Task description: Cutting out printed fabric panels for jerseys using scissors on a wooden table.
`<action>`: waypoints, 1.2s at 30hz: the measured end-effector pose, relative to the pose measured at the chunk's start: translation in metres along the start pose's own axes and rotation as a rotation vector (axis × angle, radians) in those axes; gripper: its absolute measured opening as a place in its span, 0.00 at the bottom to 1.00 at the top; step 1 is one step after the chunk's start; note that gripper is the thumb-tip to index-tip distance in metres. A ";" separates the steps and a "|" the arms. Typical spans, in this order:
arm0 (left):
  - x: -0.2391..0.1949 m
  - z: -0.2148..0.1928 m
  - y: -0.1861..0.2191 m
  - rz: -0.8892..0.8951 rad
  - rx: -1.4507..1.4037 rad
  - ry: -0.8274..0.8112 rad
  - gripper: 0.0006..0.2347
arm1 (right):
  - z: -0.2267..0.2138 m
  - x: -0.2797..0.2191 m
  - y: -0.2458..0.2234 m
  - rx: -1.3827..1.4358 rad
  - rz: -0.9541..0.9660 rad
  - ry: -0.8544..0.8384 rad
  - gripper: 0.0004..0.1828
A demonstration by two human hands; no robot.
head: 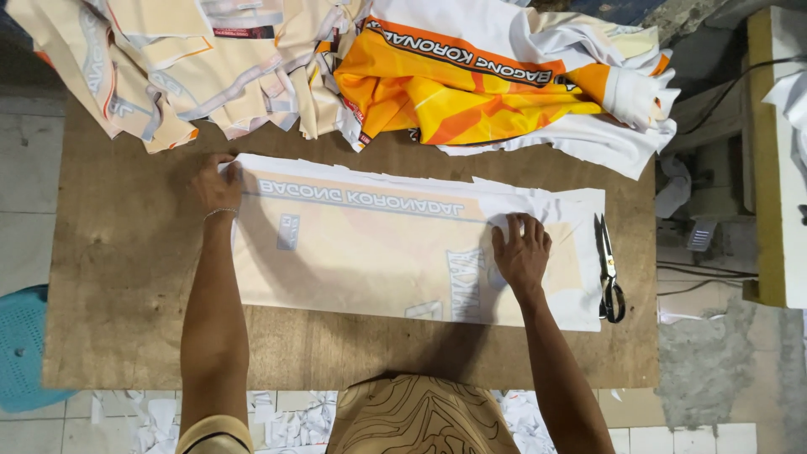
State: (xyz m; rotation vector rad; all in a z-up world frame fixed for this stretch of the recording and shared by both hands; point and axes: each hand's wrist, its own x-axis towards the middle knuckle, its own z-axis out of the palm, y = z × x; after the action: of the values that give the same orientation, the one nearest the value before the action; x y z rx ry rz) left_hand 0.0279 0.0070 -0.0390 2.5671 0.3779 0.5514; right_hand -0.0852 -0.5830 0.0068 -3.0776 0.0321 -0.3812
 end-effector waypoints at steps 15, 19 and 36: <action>-0.086 -0.022 0.095 0.110 0.175 0.137 0.22 | -0.009 -0.057 -0.051 -0.061 0.051 0.126 0.26; -0.147 -0.035 0.132 0.451 0.065 0.017 0.26 | -0.016 -0.097 -0.094 0.067 -0.062 0.046 0.28; -0.218 0.002 0.203 0.713 0.204 0.090 0.26 | -0.033 -0.195 0.038 0.215 0.566 -0.125 0.14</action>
State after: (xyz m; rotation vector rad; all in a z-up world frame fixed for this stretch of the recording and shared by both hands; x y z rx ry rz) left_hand -0.1304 -0.2434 -0.0052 2.8463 -0.5088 0.9094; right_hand -0.2833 -0.6173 -0.0105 -2.7087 0.7779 -0.1473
